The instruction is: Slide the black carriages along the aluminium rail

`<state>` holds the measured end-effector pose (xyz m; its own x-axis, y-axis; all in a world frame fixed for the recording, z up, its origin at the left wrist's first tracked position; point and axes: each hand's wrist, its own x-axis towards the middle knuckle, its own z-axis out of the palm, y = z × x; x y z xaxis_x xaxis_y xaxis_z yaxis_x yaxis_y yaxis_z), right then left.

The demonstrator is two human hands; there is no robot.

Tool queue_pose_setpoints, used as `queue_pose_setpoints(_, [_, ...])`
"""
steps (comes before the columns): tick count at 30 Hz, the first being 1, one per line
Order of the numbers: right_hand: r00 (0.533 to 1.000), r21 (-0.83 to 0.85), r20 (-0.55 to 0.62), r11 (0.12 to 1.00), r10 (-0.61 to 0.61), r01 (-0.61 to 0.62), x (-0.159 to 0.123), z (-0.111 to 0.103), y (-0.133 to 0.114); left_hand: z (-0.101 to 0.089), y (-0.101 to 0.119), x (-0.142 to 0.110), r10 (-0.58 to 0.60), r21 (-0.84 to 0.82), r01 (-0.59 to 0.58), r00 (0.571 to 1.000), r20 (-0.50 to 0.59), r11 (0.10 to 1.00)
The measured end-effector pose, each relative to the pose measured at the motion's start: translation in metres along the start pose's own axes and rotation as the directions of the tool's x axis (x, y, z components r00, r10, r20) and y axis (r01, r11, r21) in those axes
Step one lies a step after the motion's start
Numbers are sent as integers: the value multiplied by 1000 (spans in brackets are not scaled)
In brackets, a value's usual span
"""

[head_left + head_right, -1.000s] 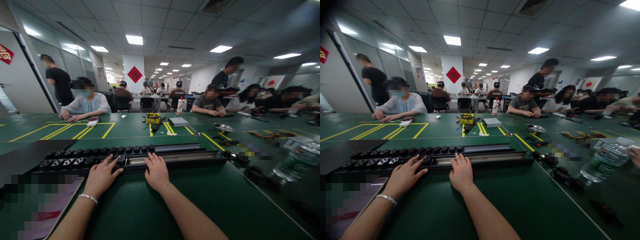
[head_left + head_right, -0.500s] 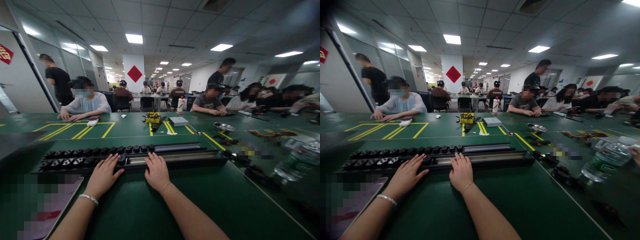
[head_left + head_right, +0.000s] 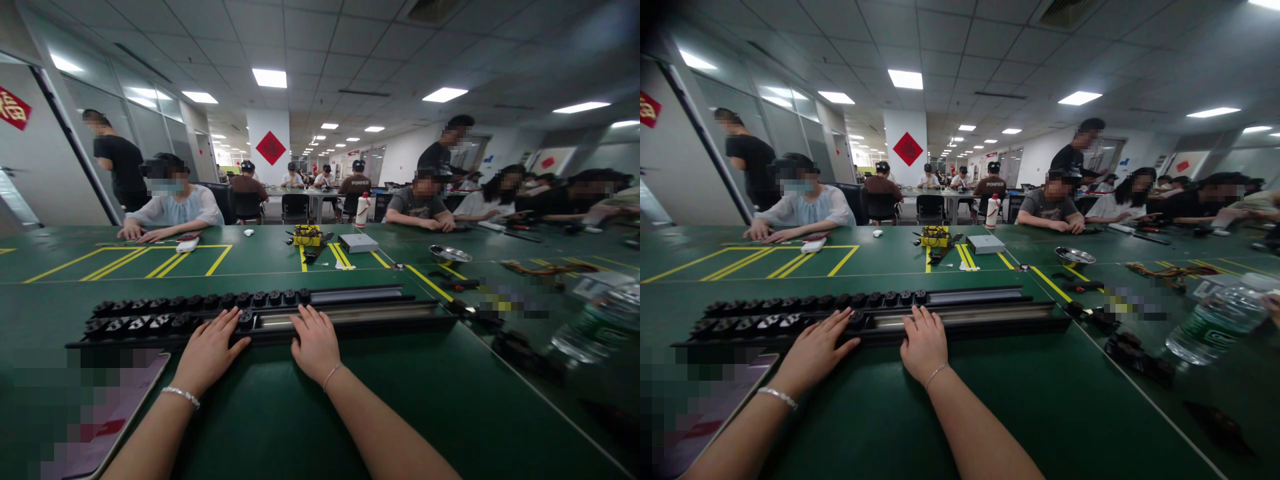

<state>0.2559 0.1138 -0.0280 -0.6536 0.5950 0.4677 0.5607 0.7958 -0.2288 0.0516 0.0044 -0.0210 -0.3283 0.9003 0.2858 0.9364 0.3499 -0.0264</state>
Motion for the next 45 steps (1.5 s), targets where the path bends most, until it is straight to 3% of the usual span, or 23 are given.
queue_pose_setpoints(45, [1000,-5,2,1000,3,-3,0,1,1,-1,5,0,-31,-5,31,999,14,999])
